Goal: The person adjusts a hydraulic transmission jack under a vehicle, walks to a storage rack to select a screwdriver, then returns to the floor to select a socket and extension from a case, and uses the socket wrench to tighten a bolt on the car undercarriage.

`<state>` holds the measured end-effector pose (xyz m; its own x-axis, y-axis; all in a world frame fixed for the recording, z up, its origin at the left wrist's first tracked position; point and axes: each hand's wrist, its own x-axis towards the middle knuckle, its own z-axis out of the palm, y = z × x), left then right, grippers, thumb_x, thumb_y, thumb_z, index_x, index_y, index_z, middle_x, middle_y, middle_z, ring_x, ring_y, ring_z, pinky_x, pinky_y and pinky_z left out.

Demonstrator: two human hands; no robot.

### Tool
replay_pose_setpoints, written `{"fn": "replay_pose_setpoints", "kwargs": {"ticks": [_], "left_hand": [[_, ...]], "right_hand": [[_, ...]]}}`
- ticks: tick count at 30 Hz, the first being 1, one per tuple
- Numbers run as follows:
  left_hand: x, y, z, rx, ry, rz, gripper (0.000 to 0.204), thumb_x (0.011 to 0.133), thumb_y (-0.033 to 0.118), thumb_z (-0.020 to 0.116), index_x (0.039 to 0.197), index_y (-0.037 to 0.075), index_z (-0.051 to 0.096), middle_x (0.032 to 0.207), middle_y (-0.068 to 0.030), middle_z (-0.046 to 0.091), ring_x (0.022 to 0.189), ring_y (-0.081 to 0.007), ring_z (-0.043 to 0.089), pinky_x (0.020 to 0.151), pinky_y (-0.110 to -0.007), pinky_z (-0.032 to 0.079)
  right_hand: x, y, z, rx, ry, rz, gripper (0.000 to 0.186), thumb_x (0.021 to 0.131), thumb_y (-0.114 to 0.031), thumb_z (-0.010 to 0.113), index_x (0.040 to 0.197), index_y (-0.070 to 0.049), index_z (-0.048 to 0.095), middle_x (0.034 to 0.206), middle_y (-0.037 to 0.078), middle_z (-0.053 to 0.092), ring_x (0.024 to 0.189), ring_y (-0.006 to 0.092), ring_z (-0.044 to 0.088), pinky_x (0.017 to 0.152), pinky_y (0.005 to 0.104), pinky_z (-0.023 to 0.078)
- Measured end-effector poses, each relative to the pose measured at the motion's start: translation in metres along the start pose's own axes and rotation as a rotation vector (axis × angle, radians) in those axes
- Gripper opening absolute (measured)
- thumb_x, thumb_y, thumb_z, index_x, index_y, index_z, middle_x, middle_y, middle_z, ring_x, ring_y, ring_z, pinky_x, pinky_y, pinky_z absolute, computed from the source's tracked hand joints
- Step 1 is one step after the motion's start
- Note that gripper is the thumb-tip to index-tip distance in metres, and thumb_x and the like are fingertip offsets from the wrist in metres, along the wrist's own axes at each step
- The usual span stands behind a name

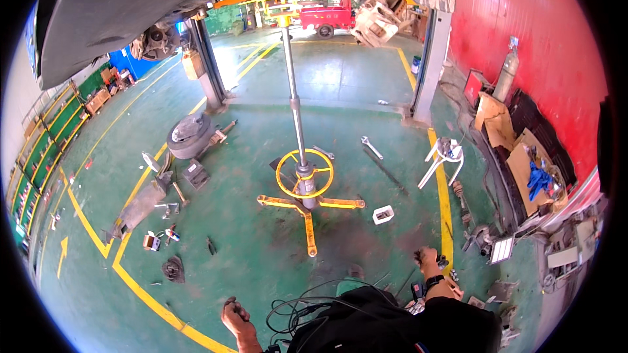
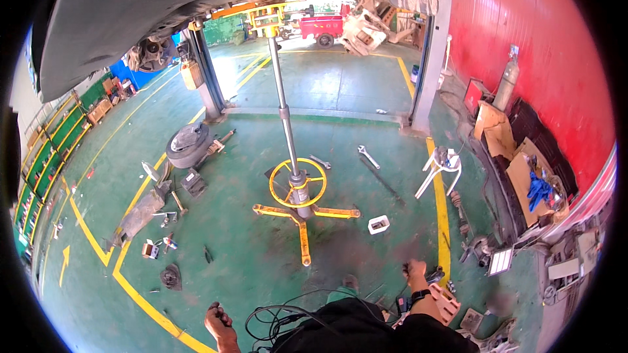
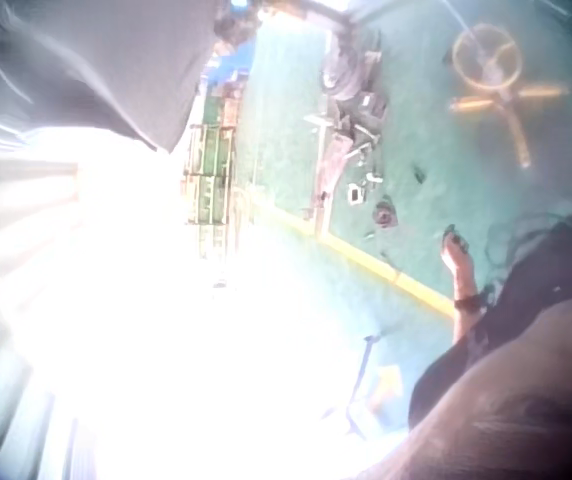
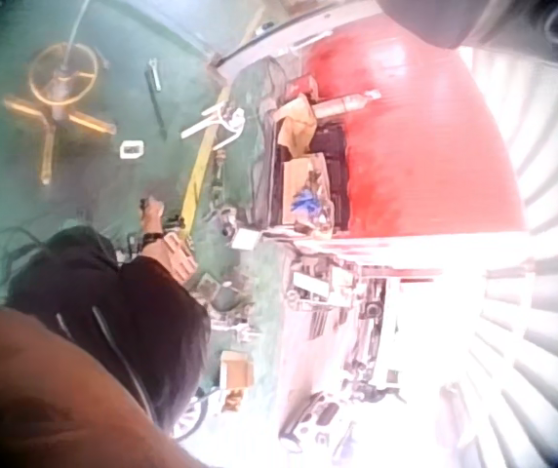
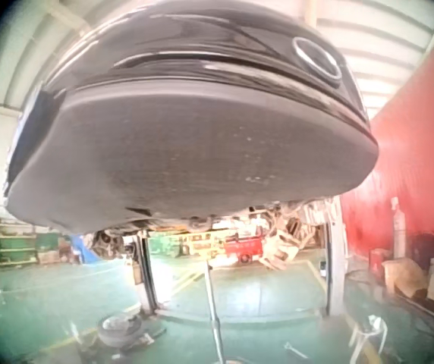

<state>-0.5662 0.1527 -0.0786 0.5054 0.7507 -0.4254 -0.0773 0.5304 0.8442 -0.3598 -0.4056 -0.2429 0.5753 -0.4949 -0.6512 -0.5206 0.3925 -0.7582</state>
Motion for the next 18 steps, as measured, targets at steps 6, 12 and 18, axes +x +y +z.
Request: {"fn": "replay_pose_setpoints", "kwargs": {"ticks": [6,12,18], "left_hand": [[-0.008,-0.011,0.042,0.099,-0.019,-0.017,0.023,0.087,0.017,0.05,0.1,-0.001,0.054,0.065,0.0004,0.044,0.046,-0.0075,0.035,0.039,-0.022,0.025],[-0.005,-0.028,0.125,0.225,-0.132,-0.048,0.022,0.089,0.023,0.052,0.091,0.001,0.054,0.061,0.0004,0.04,0.043,-0.0089,0.033,0.037,-0.024,0.024],[-0.009,-0.047,0.232,0.36,-0.268,-0.102,0.027,0.093,0.027,0.048,0.088,0.001,0.053,0.061,-0.0008,0.042,0.044,-0.0085,0.033,0.038,-0.023,0.023]], "right_hand": [[0.006,-0.006,0.011,-0.118,-0.062,0.015,0.01,0.082,-0.003,0.048,0.077,0.003,0.054,0.07,0.016,0.06,0.051,0.0213,0.056,0.038,0.0295,0.037],[0.059,-0.01,-0.016,0.026,-0.051,-0.002,0.009,0.08,-0.005,0.053,0.076,0.002,0.055,0.067,0.014,0.061,0.049,0.0205,0.057,0.038,0.0282,0.039],[0.13,0.002,-0.06,0.18,0.138,0.129,0.013,0.078,-0.012,0.054,0.071,-0.002,0.06,0.062,0.01,0.06,0.046,0.0184,0.055,0.035,0.0276,0.037]]}}
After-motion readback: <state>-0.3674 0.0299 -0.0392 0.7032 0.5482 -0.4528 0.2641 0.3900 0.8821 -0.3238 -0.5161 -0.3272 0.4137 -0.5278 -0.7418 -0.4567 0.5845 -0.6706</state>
